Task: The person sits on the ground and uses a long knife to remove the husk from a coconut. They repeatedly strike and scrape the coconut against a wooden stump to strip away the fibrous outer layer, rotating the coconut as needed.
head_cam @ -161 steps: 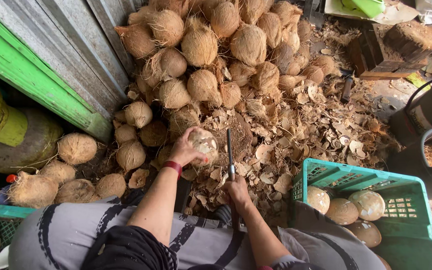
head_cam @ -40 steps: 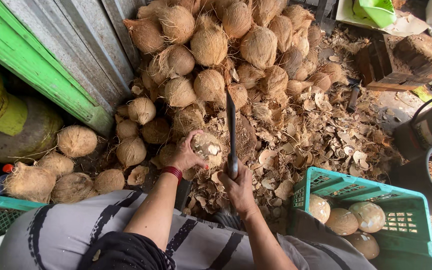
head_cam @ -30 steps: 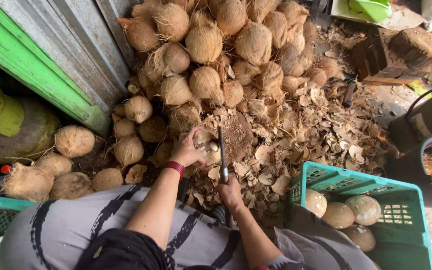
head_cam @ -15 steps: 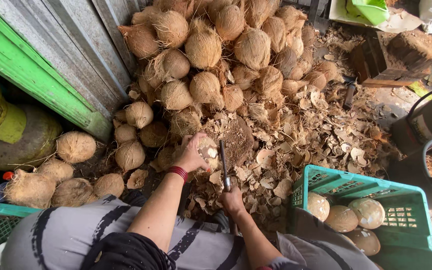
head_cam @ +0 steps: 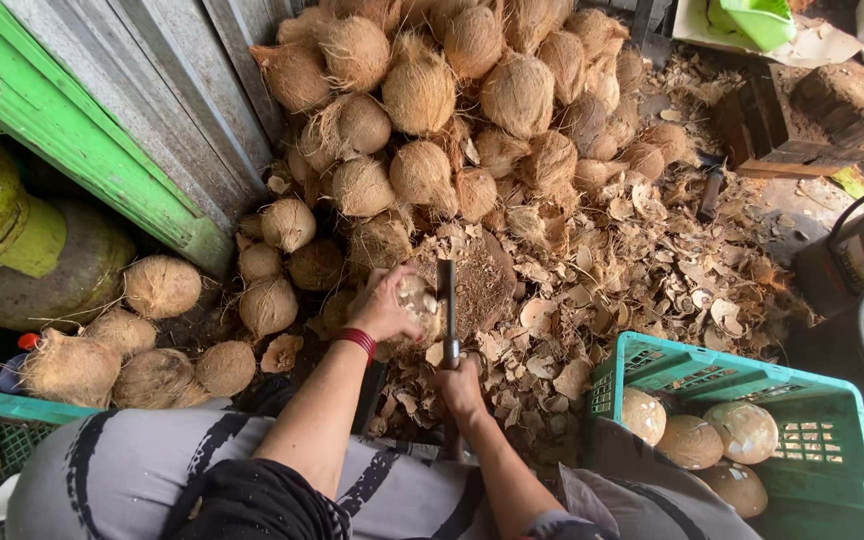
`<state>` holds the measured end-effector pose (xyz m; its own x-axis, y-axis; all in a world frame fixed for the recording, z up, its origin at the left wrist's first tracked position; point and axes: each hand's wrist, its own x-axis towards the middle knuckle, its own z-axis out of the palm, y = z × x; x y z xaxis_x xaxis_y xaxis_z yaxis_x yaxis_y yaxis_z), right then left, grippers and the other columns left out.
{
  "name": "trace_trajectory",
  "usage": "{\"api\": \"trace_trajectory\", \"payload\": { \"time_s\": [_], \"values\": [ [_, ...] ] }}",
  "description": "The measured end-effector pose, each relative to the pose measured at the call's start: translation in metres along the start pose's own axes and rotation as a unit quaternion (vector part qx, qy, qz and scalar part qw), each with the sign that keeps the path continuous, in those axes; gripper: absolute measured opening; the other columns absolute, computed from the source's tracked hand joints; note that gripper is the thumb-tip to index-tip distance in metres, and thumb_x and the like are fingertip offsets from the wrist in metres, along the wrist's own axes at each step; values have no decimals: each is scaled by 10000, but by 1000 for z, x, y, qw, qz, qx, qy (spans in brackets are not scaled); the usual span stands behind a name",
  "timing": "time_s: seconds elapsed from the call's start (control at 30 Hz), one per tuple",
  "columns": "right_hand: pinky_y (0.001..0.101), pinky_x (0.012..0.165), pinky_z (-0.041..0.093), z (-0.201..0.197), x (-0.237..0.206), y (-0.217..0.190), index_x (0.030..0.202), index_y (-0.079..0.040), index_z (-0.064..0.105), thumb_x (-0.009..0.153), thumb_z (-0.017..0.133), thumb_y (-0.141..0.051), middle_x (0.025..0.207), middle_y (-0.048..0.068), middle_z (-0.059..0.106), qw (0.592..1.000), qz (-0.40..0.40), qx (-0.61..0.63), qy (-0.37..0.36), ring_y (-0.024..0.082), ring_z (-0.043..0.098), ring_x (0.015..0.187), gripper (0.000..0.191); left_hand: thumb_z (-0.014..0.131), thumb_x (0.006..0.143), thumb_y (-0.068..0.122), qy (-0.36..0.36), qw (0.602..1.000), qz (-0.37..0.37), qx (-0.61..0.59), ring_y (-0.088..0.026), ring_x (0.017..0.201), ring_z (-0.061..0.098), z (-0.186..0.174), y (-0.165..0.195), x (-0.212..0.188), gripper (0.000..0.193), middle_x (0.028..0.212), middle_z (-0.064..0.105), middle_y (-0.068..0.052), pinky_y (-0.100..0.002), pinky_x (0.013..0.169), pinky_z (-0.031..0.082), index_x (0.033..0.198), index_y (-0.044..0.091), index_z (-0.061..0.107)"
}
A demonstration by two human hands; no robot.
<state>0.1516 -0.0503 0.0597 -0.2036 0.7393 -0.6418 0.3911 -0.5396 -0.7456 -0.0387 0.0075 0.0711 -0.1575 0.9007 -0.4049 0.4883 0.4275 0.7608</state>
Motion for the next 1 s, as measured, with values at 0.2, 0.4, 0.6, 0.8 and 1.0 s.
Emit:
{"api": "trace_trajectory", "payload": {
  "time_s": [0.2,0.4,0.6,0.8,1.0],
  "values": [
    [287,433,477,-18,-12,-10,914,-36,576,833,623,21,685,51,569,981,-195,-10,-1,111,521,517,109,970,447,121,31,997,43,55,-338,1347,464,-9,-8,-4,1119,1411,415,-108,-520,1122,462,1394,347,420],
    [314,404,440,-2,30,29,928,-25,535,907,542,-13,648,64,548,965,-257,55,0,129,506,485,25,986,420,88,34,998,48,12,-338,1349,463,-3,-16,-1,1101,1378,431,-118,-501,1163,436,1357,350,470],
    [310,395,447,-7,45,59,880,-48,564,859,628,-41,698,87,594,1000,22,1,-13,150,504,468,68,983,437,142,36,999,14,-20,-332,1428,398,-1,-23,5,1108,1519,427,-124,-554,1169,380,1401,337,471],
    [309,378,419,-30,7,26,911,-73,499,822,661,-25,696,92,542,994,10,109,-22,163,467,457,191,999,424,143,59,979,158,-114,-339,1433,381,5,-23,12,1145,1530,448,-122,-589,1172,316,1406,307,432],
    [311,404,430,-24,-10,1,898,-112,459,803,661,-12,700,64,541,999,7,53,-9,152,487,485,245,1011,359,132,11,998,16,55,-354,1360,429,0,13,4,1300,1452,369,-125,-556,1139,417,1450,364,344]
  ]
}}
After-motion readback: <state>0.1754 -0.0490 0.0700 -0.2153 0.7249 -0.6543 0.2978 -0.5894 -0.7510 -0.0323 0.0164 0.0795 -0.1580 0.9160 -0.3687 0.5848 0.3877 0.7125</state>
